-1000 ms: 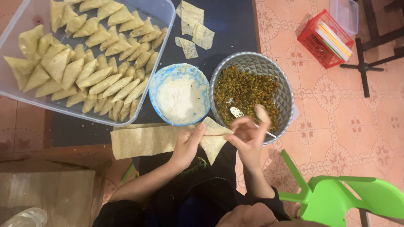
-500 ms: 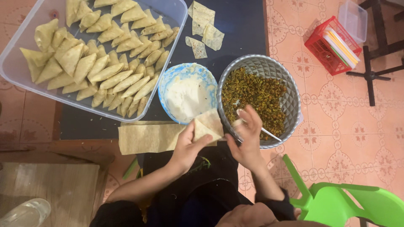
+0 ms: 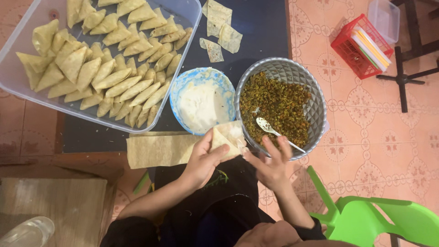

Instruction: The person folds square pastry sheets into triangles, applies a white paste to the edges, spoons a greenish-brown filling into the center, and seals them into triangular pockets. The finished samosas are placed into a clear plastic container.

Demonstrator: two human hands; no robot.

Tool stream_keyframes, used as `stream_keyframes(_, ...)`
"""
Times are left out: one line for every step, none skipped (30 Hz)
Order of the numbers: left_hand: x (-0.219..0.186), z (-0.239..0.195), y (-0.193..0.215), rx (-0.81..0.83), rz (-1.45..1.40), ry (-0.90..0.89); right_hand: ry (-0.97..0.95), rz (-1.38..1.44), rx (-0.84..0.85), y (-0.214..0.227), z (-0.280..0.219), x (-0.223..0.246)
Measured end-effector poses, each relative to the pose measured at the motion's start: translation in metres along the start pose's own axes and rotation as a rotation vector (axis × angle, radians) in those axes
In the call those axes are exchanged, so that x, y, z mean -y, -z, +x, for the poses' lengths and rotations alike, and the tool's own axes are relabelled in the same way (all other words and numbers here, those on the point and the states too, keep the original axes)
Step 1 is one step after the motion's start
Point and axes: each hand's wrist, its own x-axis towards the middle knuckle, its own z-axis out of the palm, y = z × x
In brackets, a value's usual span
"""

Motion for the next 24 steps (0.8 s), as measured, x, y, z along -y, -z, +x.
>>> stream_keyframes(-0.001,0.000,0.001,0.012,0.001,-0.009,0.005,0.017,-0.009,0.006,0.001,-0.006)
stream_keyframes(0.000,0.000,0.001,0.024,0.001,-0.015,0.009,0.034,-0.018,0.010,0.001,-0.009)
stream_keyframes(0.001,-0.001,0.003,0.036,0.002,-0.022,-0.143,0.285,-0.021,0.011,0.002,-0.011)
stream_keyframes(0.004,-0.002,0.002,0.038,0.071,-0.004,-0.294,0.533,-0.023,0.013,0.003,-0.013)
stream_keyframes(0.007,-0.002,0.002,0.039,0.141,0.014,-0.446,0.781,-0.025,0.012,0.004,-0.014)
stream_keyframes(0.010,-0.001,0.002,0.045,0.213,0.028,-0.528,0.991,-0.049,0.009,0.006,-0.014)
stream_keyframes(0.012,0.000,0.001,0.080,0.284,0.011,-0.609,1.202,-0.074,0.003,0.009,-0.012)
stream_keyframes(0.012,0.000,0.002,0.114,0.360,-0.007,-0.687,1.418,-0.104,-0.003,0.011,-0.009)
stream_keyframes(0.012,0.000,0.002,0.148,0.436,-0.025,-0.727,1.398,-0.150,-0.008,0.013,-0.004)
stream_keyframes(0.011,0.000,0.002,0.132,0.481,-0.077,-0.764,1.382,-0.190,-0.013,0.016,0.001)
stream_keyframes(0.010,0.000,0.002,0.116,0.525,-0.128,-0.801,1.366,-0.229,-0.018,0.020,0.008)
stream_keyframes(0.009,0.000,0.001,0.095,0.567,-0.182,-0.762,1.326,-0.264,-0.019,0.022,0.015)
stream_keyframes(0.008,0.000,0.000,0.087,0.488,-0.199,-0.722,1.287,-0.299,-0.021,0.024,0.025)
stream_keyframes(0.009,0.000,-0.002,0.078,0.406,-0.215,-0.684,1.247,-0.330,-0.020,0.026,0.035)
stream_keyframes(0.010,0.000,-0.005,0.069,0.325,-0.232,-0.588,1.112,-0.285,-0.020,0.028,0.044)
stream_keyframes(0.012,0.000,-0.008,0.117,0.238,-0.287,-0.494,0.972,-0.247,-0.020,0.031,0.054)
stream_keyframes(0.014,0.001,-0.010,0.166,0.152,-0.342,-0.401,0.829,-0.211,-0.019,0.035,0.061)
stream_keyframes(0.016,0.001,-0.012,0.217,0.062,-0.395,-0.274,0.729,-0.228,-0.016,0.038,0.065)
stream_keyframes(0.017,0.002,-0.012,0.197,0.103,-0.389,-0.146,0.627,-0.239,-0.013,0.041,0.067)
stream_keyframes(0.018,0.004,-0.012,0.179,0.143,-0.384,-0.016,0.520,-0.247,-0.010,0.045,0.067)
stream_keyframes(0.018,0.006,-0.011,0.162,0.183,-0.380,-0.094,0.581,-0.154,-0.006,0.048,0.064)
stream_keyframes(0.016,0.006,-0.009,0.169,0.190,-0.348,-0.173,0.642,-0.062,-0.001,0.050,0.059)
stream_keyframes(0.014,0.005,-0.007,0.176,0.197,-0.316,-0.252,0.700,0.033,0.003,0.052,0.054)
stream_keyframes(0.010,0.003,-0.005,0.180,0.205,-0.283,-0.362,0.851,-0.021,0.005,0.054,0.049)
